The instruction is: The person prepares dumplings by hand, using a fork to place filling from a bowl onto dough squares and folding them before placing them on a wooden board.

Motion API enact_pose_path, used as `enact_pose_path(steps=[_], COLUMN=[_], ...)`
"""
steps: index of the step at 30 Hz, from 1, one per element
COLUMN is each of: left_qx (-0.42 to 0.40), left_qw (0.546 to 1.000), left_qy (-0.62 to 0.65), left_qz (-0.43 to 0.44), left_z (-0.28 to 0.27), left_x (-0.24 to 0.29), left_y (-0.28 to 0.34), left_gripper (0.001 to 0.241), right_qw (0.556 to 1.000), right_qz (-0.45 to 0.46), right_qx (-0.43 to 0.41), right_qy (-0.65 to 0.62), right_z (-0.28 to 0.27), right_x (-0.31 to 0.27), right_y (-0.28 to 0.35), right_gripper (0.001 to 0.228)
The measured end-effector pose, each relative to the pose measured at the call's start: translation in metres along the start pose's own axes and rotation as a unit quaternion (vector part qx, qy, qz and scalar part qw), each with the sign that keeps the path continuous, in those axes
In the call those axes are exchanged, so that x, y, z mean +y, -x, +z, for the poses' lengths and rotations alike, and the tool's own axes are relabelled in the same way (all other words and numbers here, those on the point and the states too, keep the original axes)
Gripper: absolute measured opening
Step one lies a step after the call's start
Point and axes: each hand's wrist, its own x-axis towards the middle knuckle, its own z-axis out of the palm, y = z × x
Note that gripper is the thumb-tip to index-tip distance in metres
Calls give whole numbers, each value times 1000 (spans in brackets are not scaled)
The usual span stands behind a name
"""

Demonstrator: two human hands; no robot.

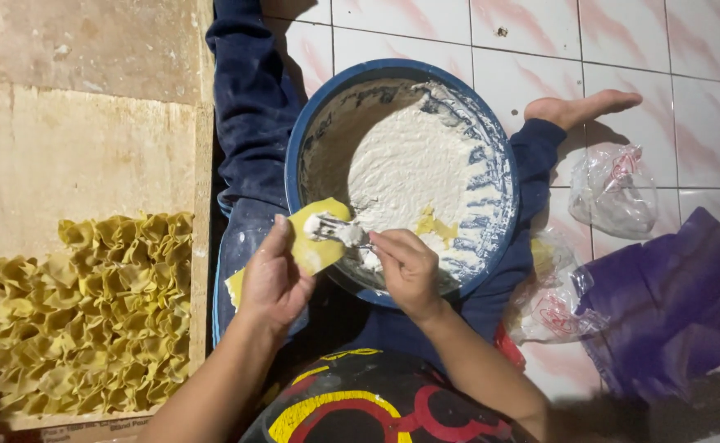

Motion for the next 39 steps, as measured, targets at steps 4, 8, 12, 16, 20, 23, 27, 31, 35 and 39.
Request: enact_pose_path(steps=[4,8,12,16,20,23,27,31,35,39], left_qx=[-7,2,18,36,35,32,27,30,36,29], left_qw=[998,994,995,993,993,993,993,991,996,999], left_qy=[-30,-74,-55,-75,-65,-56,-44,-15,18,27], left_qz=[57,83,87,84,92,98,109,131,81,32], left_z=[6,14,28,8,-6,-9,-11,-12,-11,-16], left_x=[20,24,35,32,25,24,25,27,10,-6], left_y=[5,16,34,26,14,10,9,2,-7,-15], left_gripper=[43,46,40,36,40,39,39,40,44,46], right_qw=[1000,995,864,777,779,796,849,901,992,999], right_qz=[5,41,230,291,292,326,351,328,76,4], right_qx=[-1,-40,-289,-385,-395,-381,-328,-242,-97,-47], right_qy=[24,82,342,404,391,339,222,152,41,-5], right_z=[-8,-18,-29,-15,0,8,3,-16,-11,0], right_x=[23,39,42,77,94,94,100,26,22,-10], right_y=[8,2,-31,-32,-37,-44,-41,-44,-9,-2], right_gripper=[18,15,22,27,22,23,22,23,24,29])
